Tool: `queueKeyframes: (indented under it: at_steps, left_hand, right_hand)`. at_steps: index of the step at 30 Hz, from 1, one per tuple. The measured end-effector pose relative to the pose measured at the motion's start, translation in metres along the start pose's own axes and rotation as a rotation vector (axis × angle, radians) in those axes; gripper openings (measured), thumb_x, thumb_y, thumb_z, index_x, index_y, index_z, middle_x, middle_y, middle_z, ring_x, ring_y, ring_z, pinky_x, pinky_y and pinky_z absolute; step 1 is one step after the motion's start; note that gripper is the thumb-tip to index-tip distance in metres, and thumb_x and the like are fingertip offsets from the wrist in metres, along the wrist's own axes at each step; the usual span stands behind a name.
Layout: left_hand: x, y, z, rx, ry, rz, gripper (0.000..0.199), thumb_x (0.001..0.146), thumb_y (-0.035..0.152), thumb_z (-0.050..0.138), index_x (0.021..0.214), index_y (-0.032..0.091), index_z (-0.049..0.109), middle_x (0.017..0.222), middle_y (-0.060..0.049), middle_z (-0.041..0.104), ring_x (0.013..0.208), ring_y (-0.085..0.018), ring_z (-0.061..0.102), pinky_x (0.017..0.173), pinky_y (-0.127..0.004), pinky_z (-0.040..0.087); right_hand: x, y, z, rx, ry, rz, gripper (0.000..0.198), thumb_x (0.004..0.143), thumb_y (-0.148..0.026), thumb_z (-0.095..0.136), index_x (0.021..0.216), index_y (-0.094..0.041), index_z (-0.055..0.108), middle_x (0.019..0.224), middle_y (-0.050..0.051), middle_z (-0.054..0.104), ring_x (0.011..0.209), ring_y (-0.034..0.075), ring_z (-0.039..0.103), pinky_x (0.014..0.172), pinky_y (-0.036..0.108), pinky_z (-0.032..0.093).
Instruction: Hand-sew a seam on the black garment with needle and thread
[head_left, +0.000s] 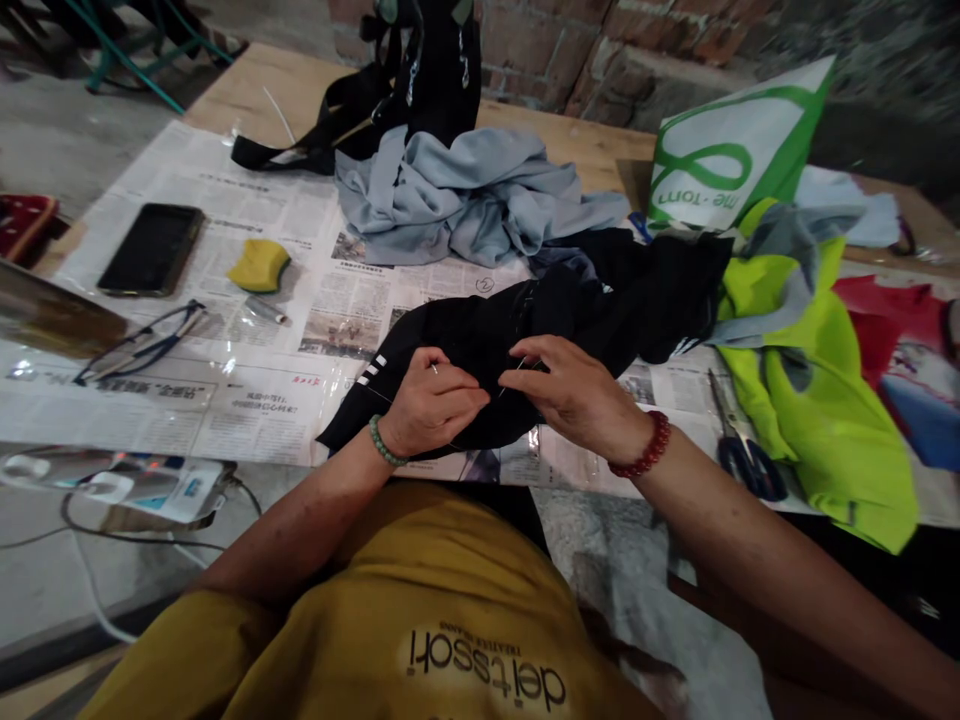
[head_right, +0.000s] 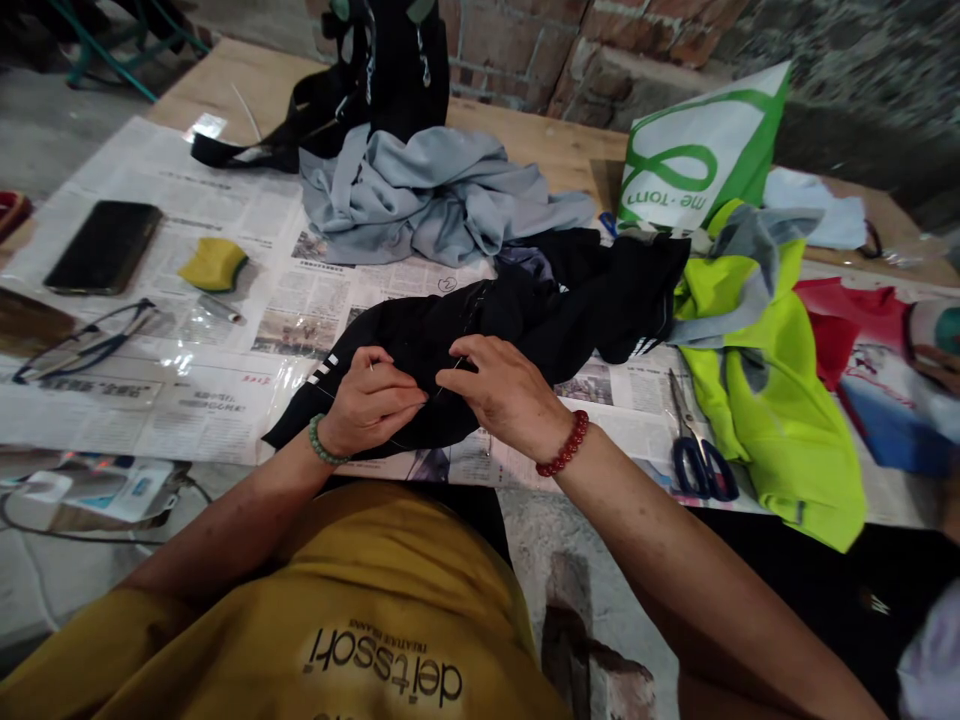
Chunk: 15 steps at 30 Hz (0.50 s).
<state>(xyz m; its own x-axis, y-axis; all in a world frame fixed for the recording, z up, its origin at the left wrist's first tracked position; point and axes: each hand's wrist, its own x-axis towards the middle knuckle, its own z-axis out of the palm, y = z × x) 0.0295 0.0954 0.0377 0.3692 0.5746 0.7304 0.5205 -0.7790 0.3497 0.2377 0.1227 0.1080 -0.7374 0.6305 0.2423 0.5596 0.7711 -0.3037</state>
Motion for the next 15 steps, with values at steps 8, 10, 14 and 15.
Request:
queueKeyframes:
  at_steps: [8, 10, 14, 15]
  left_hand:
    - [-0.0007, -0.0006, 0.0011, -0.01, 0.013, 0.019, 0.009, 0.082, 0.017, 0.059, 0.084, 0.021, 0.066, 0.081, 0.002, 0.072, 0.072, -0.01, 0.063, 0.083, -0.036, 0.039]
    - [-0.0008, -0.0005, 0.0013, -0.013, 0.009, 0.016, 0.009, 0.082, 0.016, 0.059, 0.084, 0.021, 0.066, 0.081, 0.002, 0.072, 0.072, -0.011, 0.063, 0.082, -0.036, 0.039]
    - [-0.0005, -0.0001, 0.0014, -0.02, 0.005, -0.001, 0.01, 0.081, 0.016, 0.059, 0.083, 0.021, 0.067, 0.081, 0.001, 0.072, 0.072, -0.011, 0.063, 0.082, -0.036, 0.039]
    - [-0.0003, -0.0001, 0.0014, -0.023, 0.009, -0.001, 0.01, 0.081, 0.016, 0.059, 0.083, 0.021, 0.067, 0.081, 0.001, 0.072, 0.072, -0.011, 0.063, 0.082, -0.036, 0.04]
  right_hand:
    - [-0.0003, -0.0024, 0.0043, -0.037, -0.007, 0.001, 0.032, 0.086, -0.012, 0.04, 0.096, -0.023, 0.068, 0.105, 0.008, 0.059, 0.09, 0.02, 0.055, 0.077, 0.036, 0.045]
    - [-0.0007, -0.0034, 0.005, -0.057, -0.017, -0.007, 0.032, 0.086, -0.012, 0.04, 0.097, -0.023, 0.068, 0.104, 0.008, 0.059, 0.087, 0.019, 0.055, 0.075, 0.035, 0.045]
    - [-0.0023, -0.0033, 0.0067, -0.025, -0.043, -0.021, 0.034, 0.084, -0.009, 0.04, 0.098, -0.022, 0.068, 0.099, 0.008, 0.06, 0.085, 0.018, 0.055, 0.073, 0.032, 0.045]
    - [-0.0027, -0.003, 0.0068, 0.003, -0.051, -0.022, 0.035, 0.084, -0.008, 0.039, 0.099, -0.022, 0.067, 0.096, 0.007, 0.06, 0.084, 0.017, 0.055, 0.072, 0.031, 0.045]
